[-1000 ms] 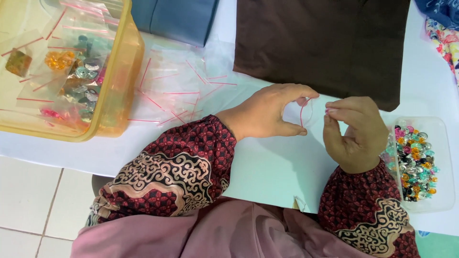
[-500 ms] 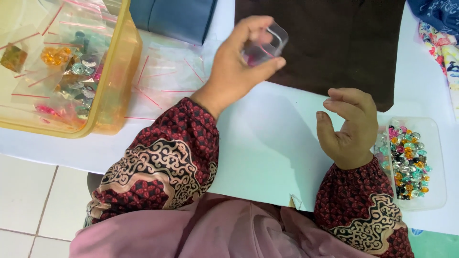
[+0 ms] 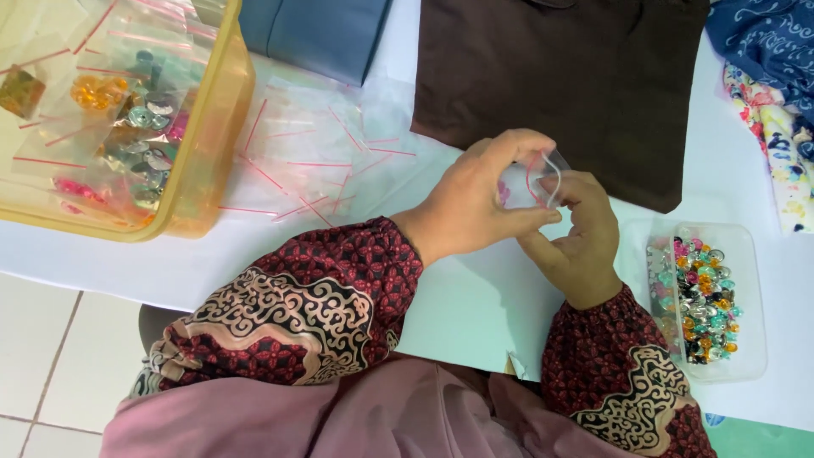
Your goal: Sorting small colorful beads and placing them into small plastic bags for packaging.
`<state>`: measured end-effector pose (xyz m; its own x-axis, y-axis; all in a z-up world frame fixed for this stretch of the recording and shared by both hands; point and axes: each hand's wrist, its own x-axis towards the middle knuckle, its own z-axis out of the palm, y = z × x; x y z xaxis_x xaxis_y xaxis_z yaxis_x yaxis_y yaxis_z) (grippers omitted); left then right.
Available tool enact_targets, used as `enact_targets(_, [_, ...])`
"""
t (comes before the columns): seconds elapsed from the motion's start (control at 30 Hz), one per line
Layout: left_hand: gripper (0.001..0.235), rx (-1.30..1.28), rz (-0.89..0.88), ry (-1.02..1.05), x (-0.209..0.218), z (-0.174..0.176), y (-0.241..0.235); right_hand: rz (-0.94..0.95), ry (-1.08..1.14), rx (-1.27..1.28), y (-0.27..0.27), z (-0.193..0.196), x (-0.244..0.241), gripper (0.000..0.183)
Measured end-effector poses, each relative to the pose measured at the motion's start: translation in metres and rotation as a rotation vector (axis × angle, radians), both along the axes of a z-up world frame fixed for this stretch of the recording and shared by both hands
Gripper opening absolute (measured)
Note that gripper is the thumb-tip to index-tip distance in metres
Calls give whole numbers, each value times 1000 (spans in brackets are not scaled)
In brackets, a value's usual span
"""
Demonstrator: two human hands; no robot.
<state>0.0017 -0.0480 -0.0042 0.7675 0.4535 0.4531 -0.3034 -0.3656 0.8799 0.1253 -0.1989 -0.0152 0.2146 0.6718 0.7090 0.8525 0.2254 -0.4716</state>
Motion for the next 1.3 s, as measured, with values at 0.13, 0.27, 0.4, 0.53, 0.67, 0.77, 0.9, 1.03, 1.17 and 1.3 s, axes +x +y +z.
enact_targets(0.13, [69,-19,-100,46,6,-4,-6,-62,82,-26,3,6,-5,36])
enact_targets(0.27, [78,-39,-138,42,-5,7,8,-162,89,-27,5,25,-10,36])
enact_targets(0.4, [52,-69,-37,44,6,-6,20,-213,99,-6,-13,22,8,11])
enact_targets(0.53, [39,-128,-66,104,8,-7,24,-75,399,-38,-10,29,-10,9])
enact_targets(0.67, [39,-173,-171,161,3,0,23,-106,405,-66,-12,22,3,8])
enact_targets(0.77, [43,-133,-243,240,3,-2,23,-62,478,-52,-10,18,3,6])
enact_targets(0.9, [48,-123,-321,309,9,-3,19,-47,518,-50,-6,20,-7,7])
enact_targets(1.03, [26,-135,-287,261,9,-1,18,-11,636,-9,-3,18,-8,8])
enact_targets(1.17, [11,-169,-209,174,13,-6,17,58,715,-30,-2,10,2,30])
enact_targets(1.3, [8,-159,-215,179,10,-3,17,51,720,-60,-2,4,3,26])
